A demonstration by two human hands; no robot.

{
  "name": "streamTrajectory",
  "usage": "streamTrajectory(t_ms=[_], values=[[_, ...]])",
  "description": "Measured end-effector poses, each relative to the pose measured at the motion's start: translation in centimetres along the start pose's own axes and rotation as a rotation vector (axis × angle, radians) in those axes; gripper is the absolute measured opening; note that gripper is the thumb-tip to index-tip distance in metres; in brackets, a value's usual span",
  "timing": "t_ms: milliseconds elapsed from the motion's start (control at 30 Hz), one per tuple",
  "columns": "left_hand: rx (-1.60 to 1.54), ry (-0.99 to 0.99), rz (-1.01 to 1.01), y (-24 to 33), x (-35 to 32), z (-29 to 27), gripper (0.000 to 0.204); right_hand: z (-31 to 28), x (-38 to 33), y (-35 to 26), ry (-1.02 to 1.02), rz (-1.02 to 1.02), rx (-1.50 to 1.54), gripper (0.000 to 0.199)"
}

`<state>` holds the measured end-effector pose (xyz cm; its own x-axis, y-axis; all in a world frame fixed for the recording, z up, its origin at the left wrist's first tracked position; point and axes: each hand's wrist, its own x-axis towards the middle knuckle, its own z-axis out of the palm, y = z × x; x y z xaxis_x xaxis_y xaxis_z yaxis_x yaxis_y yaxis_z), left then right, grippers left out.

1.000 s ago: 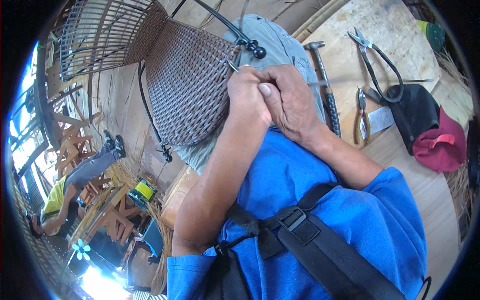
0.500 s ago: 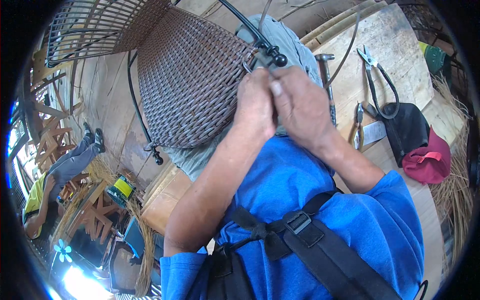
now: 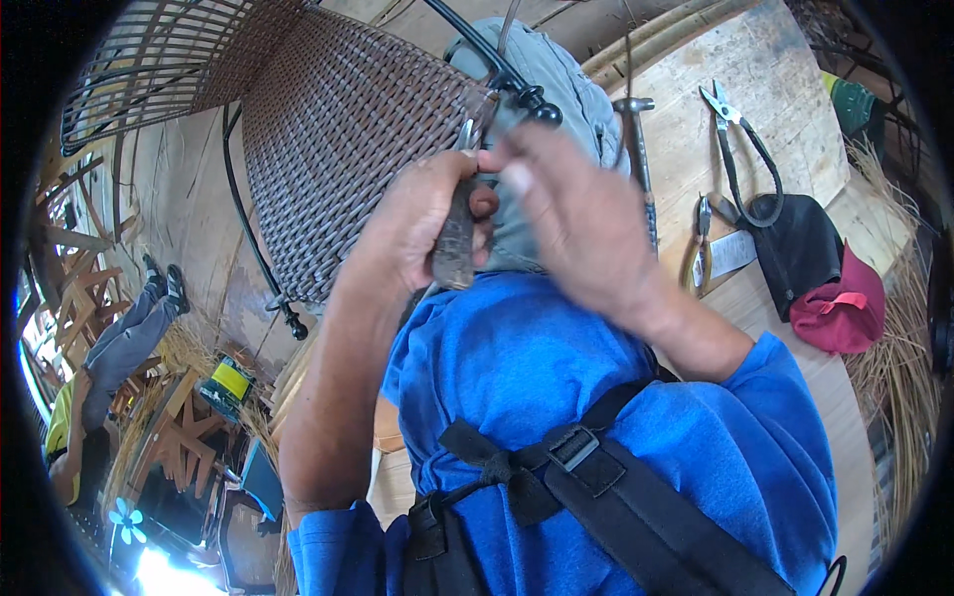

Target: Weaving and repairing a wicker chair frame with rattan strips using pliers and a cutting tool.

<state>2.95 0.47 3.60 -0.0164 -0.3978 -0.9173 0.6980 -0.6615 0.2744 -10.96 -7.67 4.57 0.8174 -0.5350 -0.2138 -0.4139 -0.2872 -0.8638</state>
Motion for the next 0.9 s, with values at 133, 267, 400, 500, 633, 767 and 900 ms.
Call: streamTrajectory(t_ms=[133, 267, 400, 500, 633, 767, 900], values=[[0.067, -0.079, 0.066, 0.4, -0.1, -1.5, 0.032, -3.5, 3.6, 3.4, 0.134, -0.14, -0.142, 0.026], [0.245, -0.142, 0.034, 1.7, 0.4, -2.5, 0.031, -4.7, 6.0, 5.4, -0.034, -0.261, -0.272, 0.021], [0.925, 0.032, 0.167, 3.0, 0.2, -2.5, 0.025, -3.8, 7.8, 4.8, -0.263, -0.315, -0.423, 0.021], [1.587, 0.231, 0.6, 2.2, 0.1, -2.8, 0.025, -3.9, 8.9, 4.1, -0.329, -0.363, -0.474, 0.02], [1.777, 0.605, 0.612, 0.5, 0.0, -0.3, 0.031, -3.3, 10.1, 5.2, -0.367, -0.401, -0.461, 0.019], [1.724, 0.628, 0.588, 0.4, 0.0, -0.3, 0.032, -3.3, 10.5, 4.4, -0.353, -0.441, -0.631, 0.018], [1.701, 0.558, 0.622, 1.2, 0.0, -0.5, 0.035, -3.0, 10.9, 4.5, -0.342, -0.442, -0.666, 0.016]])
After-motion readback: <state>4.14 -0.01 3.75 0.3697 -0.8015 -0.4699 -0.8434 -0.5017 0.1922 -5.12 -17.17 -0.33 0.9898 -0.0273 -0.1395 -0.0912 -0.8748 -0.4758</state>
